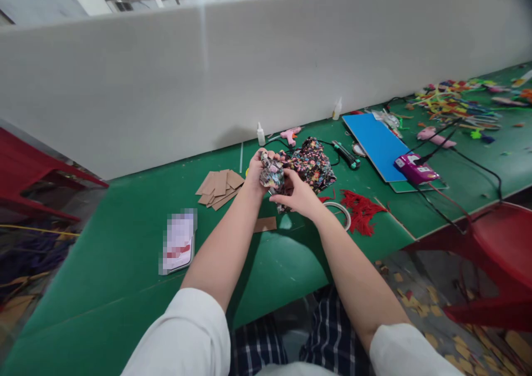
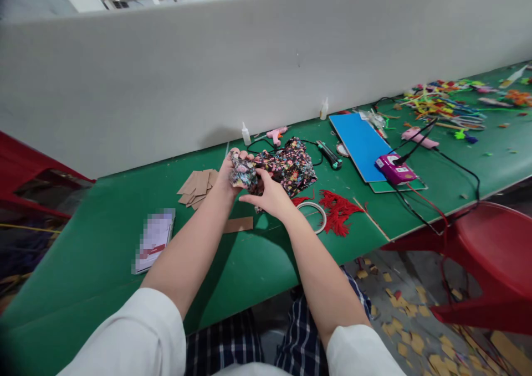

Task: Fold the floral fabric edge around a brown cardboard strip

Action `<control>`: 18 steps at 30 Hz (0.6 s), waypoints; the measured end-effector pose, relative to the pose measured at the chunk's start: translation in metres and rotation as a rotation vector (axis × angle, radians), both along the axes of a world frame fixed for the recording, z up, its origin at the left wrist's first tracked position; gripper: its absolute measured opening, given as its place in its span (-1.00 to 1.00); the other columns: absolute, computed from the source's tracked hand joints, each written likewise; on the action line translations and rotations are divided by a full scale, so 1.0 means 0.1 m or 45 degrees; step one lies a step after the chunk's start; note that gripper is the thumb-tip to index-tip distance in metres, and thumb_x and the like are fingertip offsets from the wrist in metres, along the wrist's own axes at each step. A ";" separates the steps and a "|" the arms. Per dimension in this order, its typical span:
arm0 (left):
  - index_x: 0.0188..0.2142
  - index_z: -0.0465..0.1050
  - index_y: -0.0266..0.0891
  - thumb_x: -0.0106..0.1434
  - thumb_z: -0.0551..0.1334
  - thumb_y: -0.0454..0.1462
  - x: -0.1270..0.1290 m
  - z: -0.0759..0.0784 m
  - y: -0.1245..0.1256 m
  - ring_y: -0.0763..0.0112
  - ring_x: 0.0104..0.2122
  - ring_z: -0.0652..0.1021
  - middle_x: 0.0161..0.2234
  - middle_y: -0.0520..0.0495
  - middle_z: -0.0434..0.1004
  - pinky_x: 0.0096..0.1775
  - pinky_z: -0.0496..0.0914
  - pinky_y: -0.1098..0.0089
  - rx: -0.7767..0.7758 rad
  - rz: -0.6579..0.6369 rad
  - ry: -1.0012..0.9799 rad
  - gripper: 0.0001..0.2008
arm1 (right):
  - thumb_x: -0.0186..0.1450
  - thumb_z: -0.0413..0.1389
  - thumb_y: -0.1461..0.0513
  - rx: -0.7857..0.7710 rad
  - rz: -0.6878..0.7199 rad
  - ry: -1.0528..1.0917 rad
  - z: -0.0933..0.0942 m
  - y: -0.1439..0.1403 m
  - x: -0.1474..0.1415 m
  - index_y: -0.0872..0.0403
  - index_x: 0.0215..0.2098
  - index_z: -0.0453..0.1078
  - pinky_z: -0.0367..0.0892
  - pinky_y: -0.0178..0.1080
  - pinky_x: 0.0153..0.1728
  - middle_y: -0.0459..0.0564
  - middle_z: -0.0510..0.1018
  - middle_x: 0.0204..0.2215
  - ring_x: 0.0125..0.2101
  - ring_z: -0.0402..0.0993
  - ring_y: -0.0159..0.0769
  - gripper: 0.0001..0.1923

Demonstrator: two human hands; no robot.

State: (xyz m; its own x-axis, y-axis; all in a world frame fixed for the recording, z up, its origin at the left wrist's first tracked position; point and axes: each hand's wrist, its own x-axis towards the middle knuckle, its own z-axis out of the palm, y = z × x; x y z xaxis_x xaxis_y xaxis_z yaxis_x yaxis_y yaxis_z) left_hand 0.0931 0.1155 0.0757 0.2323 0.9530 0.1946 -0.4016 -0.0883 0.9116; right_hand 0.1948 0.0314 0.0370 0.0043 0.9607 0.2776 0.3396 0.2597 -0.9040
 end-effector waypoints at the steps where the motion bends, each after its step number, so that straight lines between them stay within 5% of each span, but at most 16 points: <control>1: -0.58 0.03 -0.19 0.06 0.09 -0.27 -0.02 0.00 -0.02 0.46 -0.45 0.48 -0.64 0.12 0.17 -0.22 0.39 0.32 -0.001 0.004 -0.048 -0.80 | 0.01 0.21 0.14 -0.017 0.002 -0.015 -0.03 0.01 -0.04 -0.02 -0.01 0.21 0.34 -0.23 -0.32 -0.10 0.50 -0.33 -0.37 0.44 -0.29 -0.43; 6: -0.61 0.05 -0.20 -0.12 0.09 -0.38 -0.40 -0.08 -0.03 0.48 -0.52 0.46 -0.68 0.14 0.17 -0.35 0.37 0.41 0.010 0.155 0.086 -0.85 | 0.07 0.05 0.24 -0.083 -0.022 -0.045 0.00 0.02 0.06 0.04 -0.35 0.41 0.30 -0.27 -0.42 -0.14 0.47 -0.51 -0.50 0.38 -0.35 -0.83; 12: -0.59 0.17 -0.20 -0.21 0.06 -0.40 -0.88 -0.15 0.03 0.54 -0.66 0.32 -0.66 0.13 0.20 -0.59 0.18 0.54 0.013 0.213 0.259 -0.88 | 0.06 0.13 0.17 0.064 -0.236 0.139 0.23 -0.07 0.21 0.05 -0.38 0.36 0.31 -0.27 -0.33 -0.13 0.49 -0.44 -0.43 0.38 -0.36 -0.83; 15: -0.46 0.36 -0.20 -0.10 0.08 -0.34 -0.90 -0.08 -0.02 0.51 -0.61 0.35 -0.58 0.07 0.32 -0.57 0.20 0.52 0.024 0.123 0.381 -0.84 | 0.05 0.13 0.17 0.089 -0.328 0.099 0.25 -0.10 0.19 0.04 -0.36 0.36 0.32 -0.27 -0.40 -0.13 0.49 -0.45 -0.46 0.36 -0.37 -0.82; 18: -0.21 0.43 -0.14 0.03 0.15 -0.21 -0.86 0.03 -0.09 0.41 -0.47 0.44 -0.44 0.03 0.44 -0.46 0.27 0.47 0.222 -0.114 0.860 -0.71 | 0.07 0.12 0.15 0.089 -0.445 0.024 0.26 -0.11 0.22 0.03 -0.36 0.39 0.29 -0.30 -0.52 -0.14 0.45 -0.52 -0.54 0.31 -0.38 -0.82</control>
